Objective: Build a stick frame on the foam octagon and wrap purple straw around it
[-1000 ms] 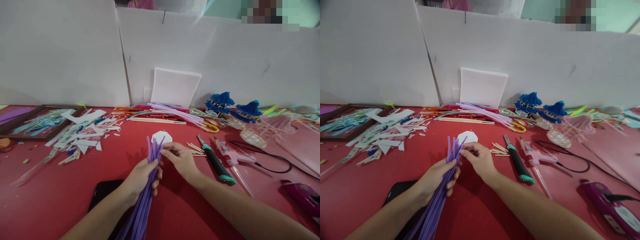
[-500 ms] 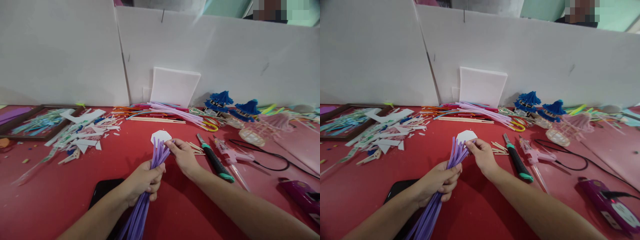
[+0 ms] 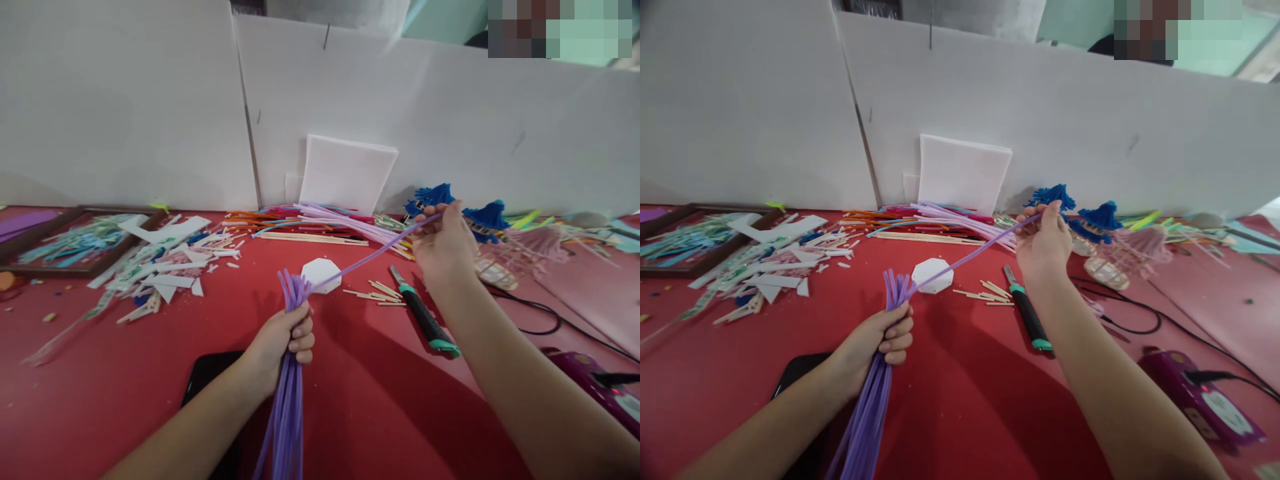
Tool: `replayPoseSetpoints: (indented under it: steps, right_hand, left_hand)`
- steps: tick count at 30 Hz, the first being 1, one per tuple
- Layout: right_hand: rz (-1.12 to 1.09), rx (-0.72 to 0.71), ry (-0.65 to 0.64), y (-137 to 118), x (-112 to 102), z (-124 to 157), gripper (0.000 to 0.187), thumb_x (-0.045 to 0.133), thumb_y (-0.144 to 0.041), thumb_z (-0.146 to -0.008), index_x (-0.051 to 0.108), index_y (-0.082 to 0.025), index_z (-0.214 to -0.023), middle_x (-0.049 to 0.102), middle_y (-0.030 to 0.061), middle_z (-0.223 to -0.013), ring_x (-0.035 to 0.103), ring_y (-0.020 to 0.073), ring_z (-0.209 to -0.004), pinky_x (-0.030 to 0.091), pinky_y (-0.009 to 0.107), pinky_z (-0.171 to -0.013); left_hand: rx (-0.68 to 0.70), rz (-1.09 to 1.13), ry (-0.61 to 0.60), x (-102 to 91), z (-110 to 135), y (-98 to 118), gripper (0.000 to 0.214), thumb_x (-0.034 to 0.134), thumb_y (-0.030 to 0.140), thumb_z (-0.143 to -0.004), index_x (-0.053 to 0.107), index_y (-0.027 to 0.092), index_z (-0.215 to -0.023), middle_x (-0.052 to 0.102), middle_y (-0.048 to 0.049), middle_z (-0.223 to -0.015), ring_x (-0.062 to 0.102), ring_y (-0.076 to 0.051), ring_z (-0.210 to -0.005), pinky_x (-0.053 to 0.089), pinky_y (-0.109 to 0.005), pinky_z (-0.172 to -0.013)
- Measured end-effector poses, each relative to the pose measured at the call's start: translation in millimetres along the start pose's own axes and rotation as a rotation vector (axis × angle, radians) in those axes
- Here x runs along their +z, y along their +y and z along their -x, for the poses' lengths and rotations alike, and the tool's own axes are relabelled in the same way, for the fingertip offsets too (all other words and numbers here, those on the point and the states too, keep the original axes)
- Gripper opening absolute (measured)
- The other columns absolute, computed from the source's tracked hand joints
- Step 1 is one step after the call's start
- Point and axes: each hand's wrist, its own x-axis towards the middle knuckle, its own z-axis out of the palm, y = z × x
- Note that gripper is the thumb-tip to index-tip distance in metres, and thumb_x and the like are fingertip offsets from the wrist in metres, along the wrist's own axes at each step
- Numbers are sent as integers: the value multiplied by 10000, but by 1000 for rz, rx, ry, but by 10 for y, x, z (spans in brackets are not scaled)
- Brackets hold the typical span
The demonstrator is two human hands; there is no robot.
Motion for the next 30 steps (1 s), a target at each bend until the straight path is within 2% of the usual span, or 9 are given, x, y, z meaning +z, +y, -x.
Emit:
replayPoseSetpoints:
  steps: [3,6,9,13,15,17,20,24,30]
  right_hand:
    - [42,91,-58,2,18,-6,305,490,-367,-905,482,-189,-659,544,-92,-518,496,-4,-384,371,83,-365]
    - [158,253,-199,152,65,125,287,625,-337,-826,526,-161,-622,564,-61,-497,454,7,-333,329,85,-294]
    - [278,407,-367,362,95,379,235,688,-325,-762,594,-144,-645,620,-19,-539,499,39,-354,340,109,-285]
    - [386,547,-547,625,60,777,258,702,-396,-711,641,-150,-663,656,23,-604,589,110,-456,432,183,-367]
    - [424,546,-586,722,22,948,283,679,-429,-716,650,-156,-649,662,29,-627,604,129,-504,464,224,-437]
    - [451,491,-598,783,-15,1082,256,683,-416,-713,659,-168,-653,664,11,-659,601,125,-560,477,242,-533]
    - [464,400,-613,809,-59,1208,181,717,-349,-692,653,-180,-690,630,-30,-636,584,117,-621,459,240,-638]
    - [430,337,-577,788,-93,1263,262,723,-313,-688,571,-227,-883,590,-80,-632,582,105,-592,451,241,-638]
    - [418,335,-572,786,-116,1242,250,724,-319,-683,580,-214,-859,605,-61,-616,565,102,-575,450,245,-638]
  left_hand:
    - [-1,109,58,-17,-37,52,305,327,200,-953,446,164,-675,328,105,-412,307,-18,-282,302,-101,-311]
    - [10,160,109,-7,-33,54,234,369,163,-935,483,149,-730,540,36,-521,522,-44,-390,471,-142,-434]
    - [8,162,132,26,-4,32,152,410,141,-914,539,127,-834,700,-84,-777,690,-128,-649,563,-228,-630]
    - [-43,129,85,49,24,24,170,460,169,-893,595,84,-952,710,-172,-970,706,-232,-851,568,-302,-716]
    - [-57,105,46,34,25,29,208,451,191,-898,601,87,-997,707,-159,-983,708,-226,-822,572,-315,-695]
    - [-57,82,9,7,21,35,205,440,210,-905,600,112,-987,708,-100,-899,686,-153,-624,568,-280,-578]
    - [-46,60,-37,-28,22,39,171,443,224,-902,593,141,-907,638,0,-713,488,-49,-362,457,-193,-372]
    - [-40,25,-96,-37,40,33,165,436,213,-898,587,152,-870,545,35,-613,438,-48,-359,430,-183,-362]
    - [-76,-33,-180,-25,66,25,174,442,215,-894,604,151,-887,413,75,-519,360,-48,-327,453,-205,-366]
